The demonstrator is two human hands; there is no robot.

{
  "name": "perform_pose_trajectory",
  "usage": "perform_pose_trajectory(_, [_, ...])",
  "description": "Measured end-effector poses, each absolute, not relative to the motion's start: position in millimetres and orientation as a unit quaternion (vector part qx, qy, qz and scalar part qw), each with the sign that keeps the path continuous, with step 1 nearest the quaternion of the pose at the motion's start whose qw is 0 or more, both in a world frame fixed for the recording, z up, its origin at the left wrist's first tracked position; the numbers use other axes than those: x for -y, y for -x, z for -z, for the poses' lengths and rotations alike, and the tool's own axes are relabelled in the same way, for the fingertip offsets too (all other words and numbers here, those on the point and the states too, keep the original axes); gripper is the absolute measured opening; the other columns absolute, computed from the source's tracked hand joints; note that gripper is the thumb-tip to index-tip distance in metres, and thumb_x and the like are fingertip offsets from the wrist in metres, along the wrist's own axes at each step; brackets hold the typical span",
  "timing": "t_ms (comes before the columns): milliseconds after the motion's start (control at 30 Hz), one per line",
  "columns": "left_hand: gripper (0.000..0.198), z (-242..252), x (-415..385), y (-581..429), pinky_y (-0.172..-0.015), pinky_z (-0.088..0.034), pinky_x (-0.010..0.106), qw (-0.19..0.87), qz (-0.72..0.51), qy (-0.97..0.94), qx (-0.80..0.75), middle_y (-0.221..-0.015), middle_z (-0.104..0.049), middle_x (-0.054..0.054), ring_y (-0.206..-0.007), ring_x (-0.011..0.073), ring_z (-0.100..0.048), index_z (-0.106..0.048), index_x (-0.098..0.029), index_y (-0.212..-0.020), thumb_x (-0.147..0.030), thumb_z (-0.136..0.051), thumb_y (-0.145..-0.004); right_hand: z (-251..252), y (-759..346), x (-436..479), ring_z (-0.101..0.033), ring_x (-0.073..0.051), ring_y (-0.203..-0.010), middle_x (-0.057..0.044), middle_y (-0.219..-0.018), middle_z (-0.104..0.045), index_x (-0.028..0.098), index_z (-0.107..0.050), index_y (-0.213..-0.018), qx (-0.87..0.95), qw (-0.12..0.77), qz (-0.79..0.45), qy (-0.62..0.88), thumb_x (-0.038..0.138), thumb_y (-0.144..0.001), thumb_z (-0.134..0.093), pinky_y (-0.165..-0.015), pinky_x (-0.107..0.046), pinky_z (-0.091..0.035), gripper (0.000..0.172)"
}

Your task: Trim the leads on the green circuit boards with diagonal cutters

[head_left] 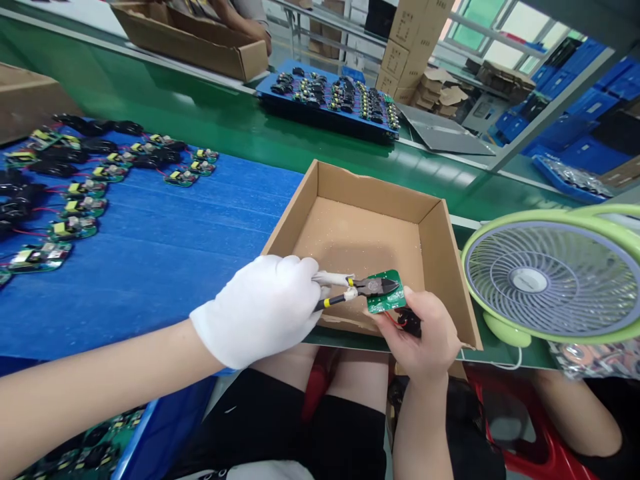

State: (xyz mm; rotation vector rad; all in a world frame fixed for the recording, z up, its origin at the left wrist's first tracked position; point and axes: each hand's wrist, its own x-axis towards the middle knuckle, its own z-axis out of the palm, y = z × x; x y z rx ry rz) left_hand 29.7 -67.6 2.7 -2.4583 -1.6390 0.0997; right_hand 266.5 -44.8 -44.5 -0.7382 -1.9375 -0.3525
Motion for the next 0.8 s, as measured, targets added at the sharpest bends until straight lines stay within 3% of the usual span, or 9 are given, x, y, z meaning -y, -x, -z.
perform_pose_trajectory(167, [0.031, -1.5, 67.3, -29.2, -0.059, -0.047, 0.039, 0.089, -0.013, 0.831, 0.549, -0.085, -0.077, 0.013, -0.075, 0.0342, -0.078, -0.085, -0.020, -0.088, -0.021, -0.054, -0.093, 43.7, -266.5, 44.1, -0.058, -0.016, -0.055, 0.004, -0.069, -0.063, 0.017, -0.069, -0.129, 0.805, 0.491, 0.154, 0.296, 0.038, -0.117, -0.066, -0.057, -0.028, -0.051, 0.024])
perform_pose_trajectory(667, [0.028, -1.4, 67.2, -31.0, -0.058, -0.045, 0.040, 0.046, -0.007, 0.808, 0.587, -0.071, -0.068, 0.013, -0.068, 0.0353, -0.074, -0.080, -0.019, -0.081, -0.024, -0.054, -0.091, 44.4, -267.6, 44.0, -0.062, -0.017, -0.057, 0.004, -0.069, -0.064, 0.018, -0.068, -0.129, 0.807, 0.487, 0.152, 0.296, 0.039, -0.117, -0.066, -0.057, -0.029, -0.054, 0.024])
perform_pose_trajectory(800, [0.030, -3.2, 68.0, -33.7, -0.059, -0.045, 0.041, 0.043, -0.015, 0.810, 0.585, -0.076, -0.071, 0.014, -0.071, 0.0362, -0.075, -0.083, -0.019, -0.086, -0.026, -0.054, -0.093, 44.4, -267.6, 43.4, -0.062, -0.017, -0.056, 0.004, -0.068, -0.062, 0.019, -0.069, -0.127, 0.804, 0.490, 0.148, 0.304, 0.040, -0.117, -0.066, -0.057, -0.028, -0.053, 0.024])
